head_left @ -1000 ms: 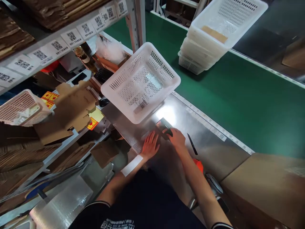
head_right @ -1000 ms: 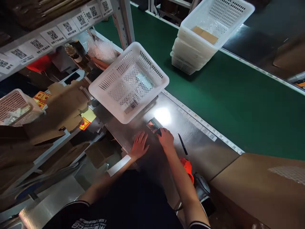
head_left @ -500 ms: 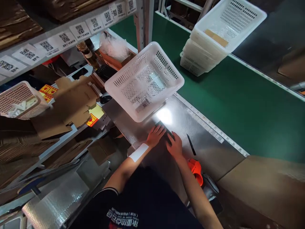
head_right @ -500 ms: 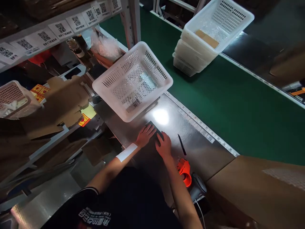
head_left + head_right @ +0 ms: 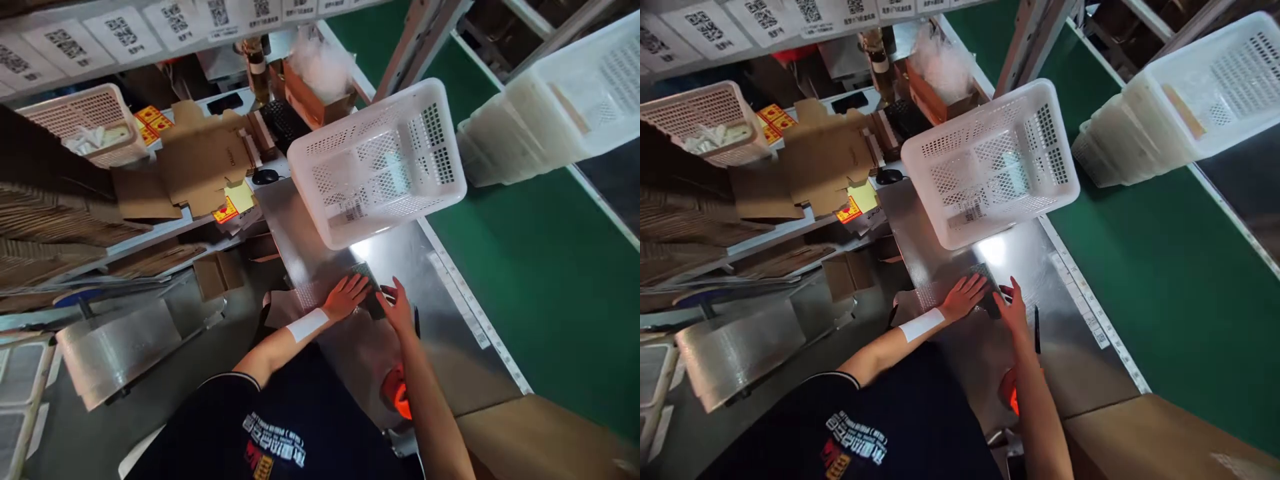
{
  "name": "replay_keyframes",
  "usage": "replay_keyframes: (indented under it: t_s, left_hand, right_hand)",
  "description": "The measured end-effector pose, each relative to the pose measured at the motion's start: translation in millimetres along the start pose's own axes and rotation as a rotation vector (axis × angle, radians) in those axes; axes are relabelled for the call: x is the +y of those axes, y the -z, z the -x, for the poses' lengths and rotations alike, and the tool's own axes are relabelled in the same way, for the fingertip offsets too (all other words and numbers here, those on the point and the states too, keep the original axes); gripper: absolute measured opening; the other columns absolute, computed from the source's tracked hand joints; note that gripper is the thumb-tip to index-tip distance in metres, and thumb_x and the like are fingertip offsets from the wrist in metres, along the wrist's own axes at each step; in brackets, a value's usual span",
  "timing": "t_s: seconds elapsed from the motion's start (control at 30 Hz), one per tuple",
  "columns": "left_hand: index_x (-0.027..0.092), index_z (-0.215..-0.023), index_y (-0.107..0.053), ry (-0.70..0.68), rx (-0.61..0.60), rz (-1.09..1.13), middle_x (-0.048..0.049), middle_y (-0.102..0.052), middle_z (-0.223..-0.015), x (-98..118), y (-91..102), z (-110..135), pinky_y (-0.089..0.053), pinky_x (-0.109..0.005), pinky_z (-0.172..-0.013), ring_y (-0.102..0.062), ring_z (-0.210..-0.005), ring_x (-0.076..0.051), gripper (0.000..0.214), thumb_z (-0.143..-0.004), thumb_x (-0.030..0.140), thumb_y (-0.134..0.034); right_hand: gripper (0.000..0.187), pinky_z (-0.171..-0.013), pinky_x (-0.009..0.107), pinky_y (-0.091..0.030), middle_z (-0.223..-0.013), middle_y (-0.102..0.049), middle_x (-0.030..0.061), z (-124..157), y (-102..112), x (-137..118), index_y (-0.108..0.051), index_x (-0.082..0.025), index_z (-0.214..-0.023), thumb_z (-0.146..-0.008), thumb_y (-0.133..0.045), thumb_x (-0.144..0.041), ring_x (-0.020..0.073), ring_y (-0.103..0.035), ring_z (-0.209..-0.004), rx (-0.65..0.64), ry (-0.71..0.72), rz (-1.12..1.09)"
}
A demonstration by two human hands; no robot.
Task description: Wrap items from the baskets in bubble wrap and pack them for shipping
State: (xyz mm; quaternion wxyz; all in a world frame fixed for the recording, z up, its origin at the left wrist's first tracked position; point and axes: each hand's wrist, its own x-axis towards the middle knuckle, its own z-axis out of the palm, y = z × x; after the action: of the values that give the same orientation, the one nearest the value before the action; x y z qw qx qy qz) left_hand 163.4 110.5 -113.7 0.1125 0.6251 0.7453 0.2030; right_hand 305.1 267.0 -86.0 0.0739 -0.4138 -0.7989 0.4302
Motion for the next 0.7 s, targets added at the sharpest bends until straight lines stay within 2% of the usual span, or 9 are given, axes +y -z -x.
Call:
replay_keyframes:
  t_s: [0.07, 0.13, 0.23, 0.43, 0.53, 0.63, 0.7]
  left_hand:
    - [0.024, -0.163, -0.041, -0.004, 0.000, -0.029, -0.0071, -0.038, -0.171, -4.2, -1.3, 14.8, -0.030, -0.049, -0.131, -0.030, -0.161, -0.027, 0.060, -0.104, 0.018, -0.040]
    - [0.023, -0.164, -0.041, 0.002, -0.007, -0.049, -0.0078, -0.038, -0.170, -7.7, -2.1, 28.8, -0.029, -0.050, -0.131, -0.031, -0.161, -0.028, 0.059, -0.104, 0.019, -0.040]
    - [0.023, -0.164, -0.040, 0.021, -0.015, -0.065, -0.0091, -0.038, -0.170, -10.2, -5.2, 46.4, -0.029, -0.050, -0.130, -0.033, -0.160, -0.027, 0.060, -0.104, 0.019, -0.041]
    - [0.018, -0.164, -0.038, 0.074, -0.025, -0.055, -0.0127, -0.034, -0.172, -11.7, -18.2, 65.8, -0.034, -0.049, -0.127, -0.038, -0.157, -0.029, 0.069, -0.096, 0.017, -0.047]
    - [0.019, -0.166, -0.035, 0.072, -0.045, -0.030, -0.0111, -0.031, -0.173, -13.5, -19.8, 57.9, -0.034, -0.047, -0.128, -0.039, -0.157, -0.028, 0.075, -0.092, 0.015, -0.049]
    - [0.019, -0.166, -0.033, 0.058, -0.089, 0.046, -0.0094, -0.028, -0.174, -15.1, -14.5, 34.8, -0.033, -0.046, -0.129, -0.037, -0.158, -0.026, 0.079, -0.089, 0.012, -0.048]
    - [0.018, -0.166, -0.032, 0.049, -0.134, 0.144, -0.0095, -0.025, -0.175, -14.3, -8.8, 15.5, -0.032, -0.048, -0.130, -0.034, -0.159, -0.028, 0.084, -0.086, 0.011, -0.053]
  right_hand:
    - [0.091, -0.107, 0.054, -0.054, -0.144, -0.064, 0.0198, -12.1, 2.4, -5.7, -0.040, -0.018, -0.157, -0.079, -0.076, -0.049, 0.0346, -0.063, -0.132, -0.080, -0.038, 0.018]
    - [0.087, -0.112, 0.053, -0.051, -0.148, -0.062, 0.0187, -20.3, 0.8, -13.5, -0.049, -0.019, -0.150, -0.073, -0.081, -0.042, 0.0349, -0.060, -0.136, -0.195, -0.020, 0.071]
    - [0.082, -0.112, 0.051, -0.050, -0.145, -0.064, 0.0171, -18.2, -11.0, -27.8, -0.051, -0.020, -0.148, -0.073, -0.081, -0.036, 0.0335, -0.063, -0.132, -0.286, 0.017, 0.178]
    - [0.077, -0.098, 0.046, -0.054, -0.138, -0.065, 0.0245, 14.9, -48.5, -57.6, -0.043, -0.012, -0.150, -0.084, -0.074, -0.040, 0.0374, -0.068, -0.121, -0.128, -0.062, 0.581]
    - [0.068, -0.089, 0.042, -0.055, -0.129, -0.069, 0.0222, 17.2, -49.7, -66.8, -0.047, -0.014, -0.145, -0.088, -0.071, -0.041, 0.0353, -0.071, -0.112, -0.082, -0.093, 0.643]
    - [0.060, -0.085, 0.038, -0.054, -0.125, -0.071, 0.0186, 4.9, -34.0, -69.7, -0.050, -0.017, -0.138, -0.088, -0.070, -0.040, 0.0329, -0.071, -0.111, -0.069, -0.127, 0.651]
    - [0.060, -0.085, 0.038, -0.053, -0.129, -0.069, 0.0192, -6.1, -20.4, -69.4, -0.050, -0.016, -0.138, -0.087, -0.071, -0.040, 0.0332, -0.071, -0.113, -0.068, -0.154, 0.666]
